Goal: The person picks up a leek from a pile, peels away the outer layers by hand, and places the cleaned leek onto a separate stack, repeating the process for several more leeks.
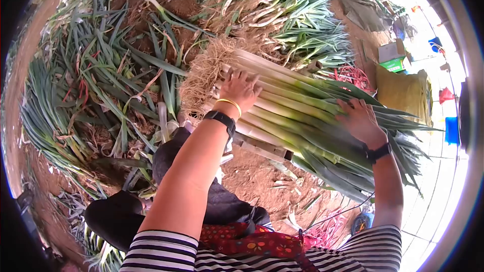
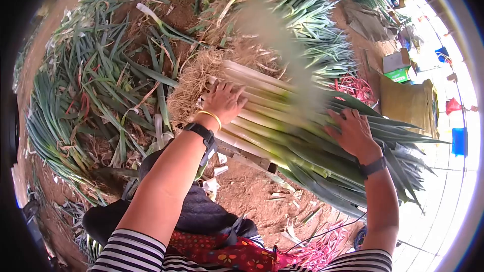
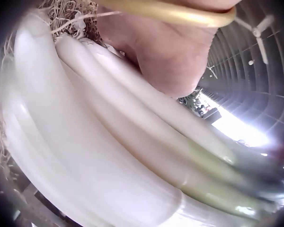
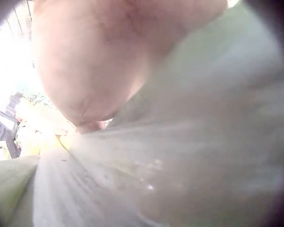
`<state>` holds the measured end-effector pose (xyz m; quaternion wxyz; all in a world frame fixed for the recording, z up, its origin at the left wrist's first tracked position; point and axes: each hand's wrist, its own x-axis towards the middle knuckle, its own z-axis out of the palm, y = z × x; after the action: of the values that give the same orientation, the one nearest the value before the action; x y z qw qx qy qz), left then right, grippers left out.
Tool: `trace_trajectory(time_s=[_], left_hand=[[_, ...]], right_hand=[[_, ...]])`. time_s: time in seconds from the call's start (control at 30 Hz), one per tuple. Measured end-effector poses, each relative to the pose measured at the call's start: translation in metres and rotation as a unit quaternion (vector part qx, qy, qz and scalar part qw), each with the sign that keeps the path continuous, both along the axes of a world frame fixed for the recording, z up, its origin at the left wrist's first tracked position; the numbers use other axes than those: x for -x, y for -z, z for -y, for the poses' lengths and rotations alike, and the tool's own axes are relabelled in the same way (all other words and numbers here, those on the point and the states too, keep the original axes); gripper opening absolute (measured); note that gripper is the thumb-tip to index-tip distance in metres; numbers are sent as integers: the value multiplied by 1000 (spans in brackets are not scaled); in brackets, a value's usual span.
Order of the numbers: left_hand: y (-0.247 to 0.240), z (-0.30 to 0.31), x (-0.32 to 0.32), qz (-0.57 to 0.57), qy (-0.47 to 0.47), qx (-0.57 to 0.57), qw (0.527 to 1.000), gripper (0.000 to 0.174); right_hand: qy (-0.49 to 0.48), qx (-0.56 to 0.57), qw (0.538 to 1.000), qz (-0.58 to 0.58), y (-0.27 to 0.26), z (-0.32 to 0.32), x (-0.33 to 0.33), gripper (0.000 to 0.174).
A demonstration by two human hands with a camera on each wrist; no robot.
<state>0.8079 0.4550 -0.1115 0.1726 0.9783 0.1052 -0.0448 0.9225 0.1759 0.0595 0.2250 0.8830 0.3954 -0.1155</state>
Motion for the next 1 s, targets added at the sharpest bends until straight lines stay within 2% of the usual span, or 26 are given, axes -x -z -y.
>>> trace_trajectory(time_s=[0.07, 0.13, 0.17, 0.2, 0.27, 0.33, 0.4, 0.43, 0.5, 0.53, 0.6, 0.63, 0.67, 0.7, 0.73, 0.77, 0.8, 0.83, 0.9, 0.93, 0.97, 1.0], left_hand=[[0, 5, 6, -25, 2, -10, 1000, 50], [16, 9, 9, 26, -8, -24, 999, 50], [11, 7, 2, -30, 2, -7, 1000, 52], [5, 7, -1, -28, -8, -9, 1000, 52], [-9, -4, -2, -93, 137, -40, 985, 55], [-1, -9, 5, 5, 135, -4, 991, 54], [6, -11, 14, 107, 9, 98, 989, 56], [-10, -28, 30, 65, 35, 116, 991, 59], [-70, -68, 83, 20, 54, 169, 984, 62], [-92, -88, 115, 19, 55, 199, 978, 62], [-103, -122, 184, 119, -16, 266, 956, 48], [-117, -137, 229, 110, -85, 370, 919, 45], [-96, -155, 267, 139, -68, 269, 951, 45], [-100, -160, 308, 113, -192, 280, 934, 46], [-118, -163, 349, 63, -254, 236, 936, 45], [-115, -165, 388, 44, -308, 201, 929, 45], [-104, -167, 425, 128, -357, 186, 906, 47], [-102, -170, 455, 236, -419, 207, 852, 48], [-117, -171, 508, 467, -560, 351, 588, 50], [-108, -177, 538, 554, -591, 328, 485, 51], [-92, -184, 565, 613, -592, 290, 437, 48], [-84, -186, 585, 652, -618, 288, 331, 45]], right_hand=[[-16, -2, 1000, -2, 4, 4, 2, 49], [-36, -18, 998, 46, 15, 10, 1, 49], [-43, -19, 998, 46, 24, 13, -1, 49], [-33, -10, 997, 63, 34, 16, -5, 49], [-25, -6, 996, 84, 35, 14, -10, 50], [-10, 2, 997, 72, 35, 11, -10, 52], [-11, 16, 998, 59, 34, 11, -12, 54], [-25, 18, 998, 59, 35, 13, -16, 54], [8, 67, 997, 26, 28, 1, -21, 48], [-25, 65, 997, 16, 23, -21, -15, 48], [-97, 127, 986, 46, 12, -64, 8, 43], [-116, 122, 985, 46, 10, -91, 29, 43], [-148, -3, 988, -35, 5, -127, 60, 41], [-175, -126, 969, -118, -3, -163, 96, 39], [-219, -131, 953, -163, -18, -201, 135, 39], [-260, -132, 934, -207, -35, -238, 174, 40], [-298, -142, 910, -250, -46, -265, 205, 40], [-333, -149, 884, -292, -53, -293, 234, 39], [-377, -160, 832, -375, -55, -351, 286, 41], [-367, -165, 816, -415, -47, -383, 312, 43], [-355, -168, 800, -453, -30, -414, 335, 45], [-396, -198, 766, -466, 2, -448, 354, 50]])
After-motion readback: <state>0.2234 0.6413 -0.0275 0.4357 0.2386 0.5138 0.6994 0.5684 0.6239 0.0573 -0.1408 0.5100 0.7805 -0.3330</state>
